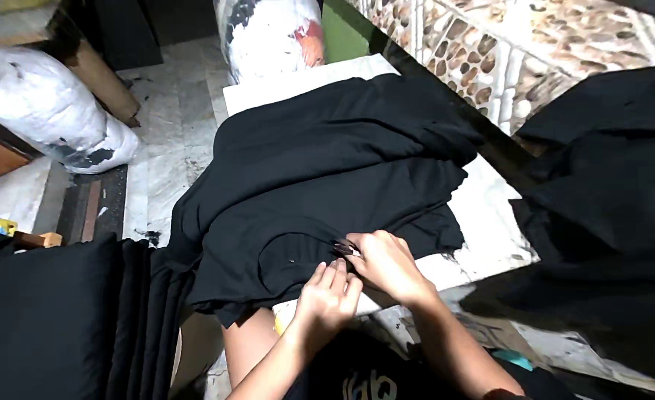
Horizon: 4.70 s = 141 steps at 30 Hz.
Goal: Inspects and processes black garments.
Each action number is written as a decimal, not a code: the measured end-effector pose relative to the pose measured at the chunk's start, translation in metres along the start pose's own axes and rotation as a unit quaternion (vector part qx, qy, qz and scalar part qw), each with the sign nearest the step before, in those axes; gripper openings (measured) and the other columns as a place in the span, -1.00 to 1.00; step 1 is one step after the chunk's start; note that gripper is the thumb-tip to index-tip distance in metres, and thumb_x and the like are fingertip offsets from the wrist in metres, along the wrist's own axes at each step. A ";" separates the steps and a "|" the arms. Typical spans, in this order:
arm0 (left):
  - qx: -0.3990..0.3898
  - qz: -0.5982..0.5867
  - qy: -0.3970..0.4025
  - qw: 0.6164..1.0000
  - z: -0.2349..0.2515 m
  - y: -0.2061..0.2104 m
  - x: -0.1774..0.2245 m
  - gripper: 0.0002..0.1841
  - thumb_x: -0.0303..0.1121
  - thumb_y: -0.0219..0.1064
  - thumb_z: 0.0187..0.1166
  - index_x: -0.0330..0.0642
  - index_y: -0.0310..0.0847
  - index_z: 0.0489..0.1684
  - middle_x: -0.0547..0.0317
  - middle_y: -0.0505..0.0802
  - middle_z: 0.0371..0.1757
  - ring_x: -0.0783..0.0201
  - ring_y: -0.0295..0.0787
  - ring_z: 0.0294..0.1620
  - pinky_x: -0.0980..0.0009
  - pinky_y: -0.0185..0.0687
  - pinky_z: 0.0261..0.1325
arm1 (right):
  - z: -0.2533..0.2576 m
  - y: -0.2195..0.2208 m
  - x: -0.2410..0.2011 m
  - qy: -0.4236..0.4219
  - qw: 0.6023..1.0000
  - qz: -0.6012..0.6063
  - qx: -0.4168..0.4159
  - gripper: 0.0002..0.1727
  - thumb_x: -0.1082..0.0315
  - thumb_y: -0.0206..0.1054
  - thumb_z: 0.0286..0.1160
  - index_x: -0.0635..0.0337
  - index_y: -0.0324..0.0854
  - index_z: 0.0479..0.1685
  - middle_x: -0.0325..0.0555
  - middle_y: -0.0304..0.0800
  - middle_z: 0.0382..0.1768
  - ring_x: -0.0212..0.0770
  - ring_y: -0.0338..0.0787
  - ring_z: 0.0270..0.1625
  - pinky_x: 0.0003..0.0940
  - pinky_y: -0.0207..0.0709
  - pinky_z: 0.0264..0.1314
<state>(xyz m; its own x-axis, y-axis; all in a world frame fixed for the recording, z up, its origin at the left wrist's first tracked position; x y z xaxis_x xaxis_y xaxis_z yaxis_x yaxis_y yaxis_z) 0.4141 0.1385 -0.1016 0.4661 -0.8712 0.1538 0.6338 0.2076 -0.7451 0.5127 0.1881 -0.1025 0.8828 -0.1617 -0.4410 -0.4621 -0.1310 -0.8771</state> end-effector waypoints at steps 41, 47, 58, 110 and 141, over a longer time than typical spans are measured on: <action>0.134 -0.602 -0.361 0.699 -0.019 0.007 -0.068 -0.81 -0.60 -0.03 0.66 -0.22 0.39 -0.38 0.15 0.84 0.19 0.53 0.84 0.06 0.53 0.79 0.05 | -0.074 0.005 -0.024 -0.129 0.926 -0.062 0.349 -0.64 0.21 0.13 0.54 0.31 0.74 -0.25 -0.04 0.78 -0.52 -0.13 0.74 -0.59 -0.28 0.49 -0.61; 0.134 -0.607 -0.336 0.708 -0.027 0.007 -0.072 -0.80 -0.55 -0.02 0.68 -0.26 0.46 -0.35 -0.03 0.80 0.32 0.28 0.92 0.04 0.34 0.87 0.05 | -0.057 -0.003 -0.012 -0.067 0.940 -0.029 0.334 -0.60 0.21 0.12 0.62 0.39 0.74 -0.08 0.04 0.79 -0.53 0.02 0.76 -0.61 -0.07 0.51 -0.63; -0.120 -0.408 -0.109 0.899 -0.035 -0.037 -0.006 -0.63 -0.26 0.18 0.72 -0.32 0.72 -0.44 0.05 0.78 -0.48 0.25 0.76 -0.41 0.38 0.66 -0.26 | -0.013 0.005 -0.014 -0.142 0.961 0.124 0.204 -0.84 0.42 0.30 0.39 0.34 0.64 -0.46 -0.01 0.60 -0.63 -0.09 0.62 -0.57 -0.12 0.45 -0.51; 0.124 -0.315 -0.113 0.934 0.031 -0.001 -0.055 -0.86 -0.52 0.47 0.41 -0.49 0.81 -0.28 -0.18 0.84 -0.19 0.33 0.78 -0.15 0.62 0.63 0.08 | -0.044 -0.009 0.045 -0.114 0.915 0.190 0.337 -0.46 0.04 0.22 0.59 0.45 0.58 0.14 0.05 0.76 -0.28 -0.28 0.70 -0.35 -0.35 0.57 -0.32; 0.033 -0.274 -0.255 0.927 -0.004 -0.001 -0.054 -0.80 -0.50 0.25 0.55 -0.40 0.82 -0.31 0.06 0.86 -0.38 0.38 0.78 -0.27 0.54 0.63 0.00 | -0.017 -0.005 0.030 -0.103 0.892 0.359 0.256 -0.83 0.50 0.24 0.55 0.37 0.74 -0.15 -0.36 0.72 -0.47 -0.69 0.56 -0.48 -0.77 0.45 -0.35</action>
<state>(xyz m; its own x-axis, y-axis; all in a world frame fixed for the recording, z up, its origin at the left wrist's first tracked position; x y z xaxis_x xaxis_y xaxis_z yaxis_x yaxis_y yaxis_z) 0.3853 0.1837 -0.1120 0.2840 -0.5334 0.7968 0.8900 -0.1625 -0.4260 0.5399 0.1673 -0.1077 0.3955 0.1664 -0.9033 -0.8626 0.4051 -0.3031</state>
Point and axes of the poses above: each hand's wrist, its own z-axis towards the middle knuckle, its own y-axis out of the palm, x = y × z, the point moved 9 cm from there along z, towards the middle knuckle
